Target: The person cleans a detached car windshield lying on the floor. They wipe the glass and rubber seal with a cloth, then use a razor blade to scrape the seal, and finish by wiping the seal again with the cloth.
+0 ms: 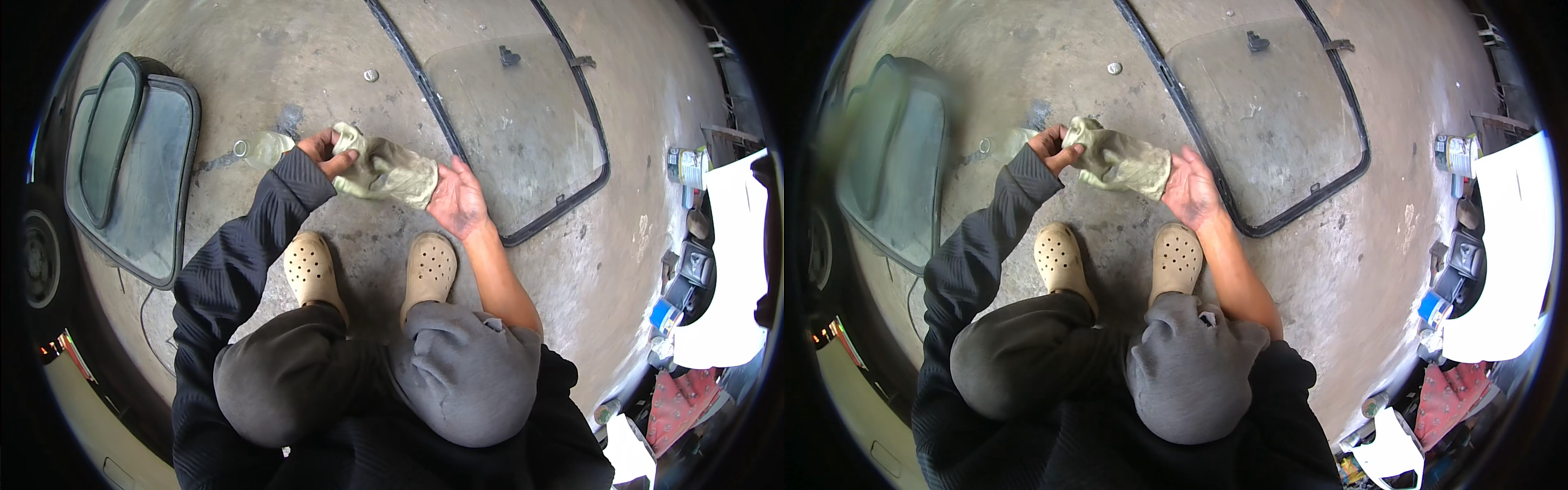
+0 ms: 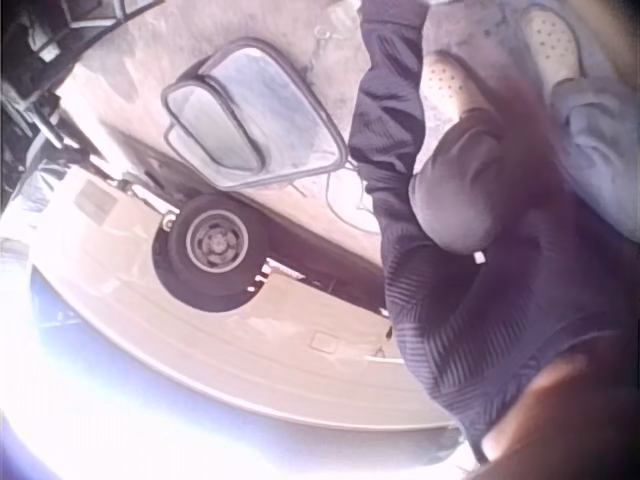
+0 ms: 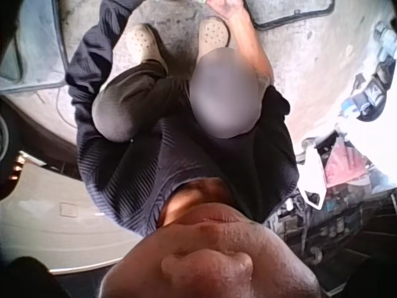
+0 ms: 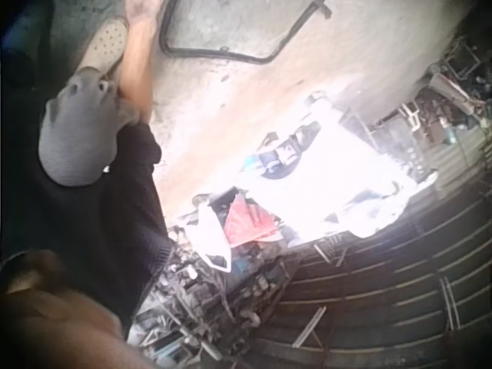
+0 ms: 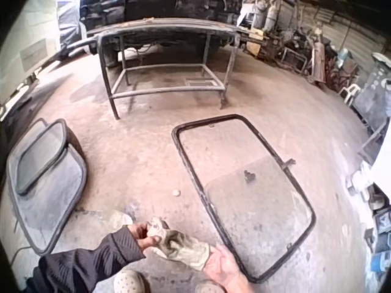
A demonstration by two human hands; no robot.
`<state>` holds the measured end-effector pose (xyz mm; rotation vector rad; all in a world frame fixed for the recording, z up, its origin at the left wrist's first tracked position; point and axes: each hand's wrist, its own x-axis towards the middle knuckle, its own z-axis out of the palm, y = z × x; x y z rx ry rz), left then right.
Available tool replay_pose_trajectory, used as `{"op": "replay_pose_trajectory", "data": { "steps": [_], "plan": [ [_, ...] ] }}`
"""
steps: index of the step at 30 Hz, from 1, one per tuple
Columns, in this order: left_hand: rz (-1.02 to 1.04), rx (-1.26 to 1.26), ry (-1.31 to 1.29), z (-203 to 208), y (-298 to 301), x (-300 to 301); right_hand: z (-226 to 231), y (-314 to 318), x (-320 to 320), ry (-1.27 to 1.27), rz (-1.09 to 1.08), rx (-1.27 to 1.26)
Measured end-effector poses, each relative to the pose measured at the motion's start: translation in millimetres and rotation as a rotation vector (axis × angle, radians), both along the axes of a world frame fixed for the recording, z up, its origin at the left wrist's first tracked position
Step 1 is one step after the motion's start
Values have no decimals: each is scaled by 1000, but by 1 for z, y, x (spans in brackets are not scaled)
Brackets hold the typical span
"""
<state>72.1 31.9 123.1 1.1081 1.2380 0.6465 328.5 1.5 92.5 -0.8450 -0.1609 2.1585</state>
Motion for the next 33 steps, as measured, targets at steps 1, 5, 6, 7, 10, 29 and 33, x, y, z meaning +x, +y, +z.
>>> {"op": "replay_pose_trajectory", "data": {
  "steps": [1, 5, 6, 7, 10, 29, 33],
  "plan": [
    [49, 11, -15, -8, 3, 3, 2, -2, 3, -145, 0, 56],
    [203, 36, -70, -5, 8, -3, 14, -2, -1, -518, -142, 269],
    [170, 67, -120, -2, 7, -4, 27, -1, -2, -512, -93, 401],
    [137, 99, -170, -2, 6, -5, 26, 1, -1, -657, 3, 540],
    [-165, 373, 321, 1, 9, -6, 34, 9, 2, -1299, 437, 879],
    [2, -119, -262, 21, -37, 50, 26, -26, -49, -782, -9, 837],
    [-363, 226, -102, 43, -32, 53, 14, -25, -33, -783, -138, 638]
  ]
}}
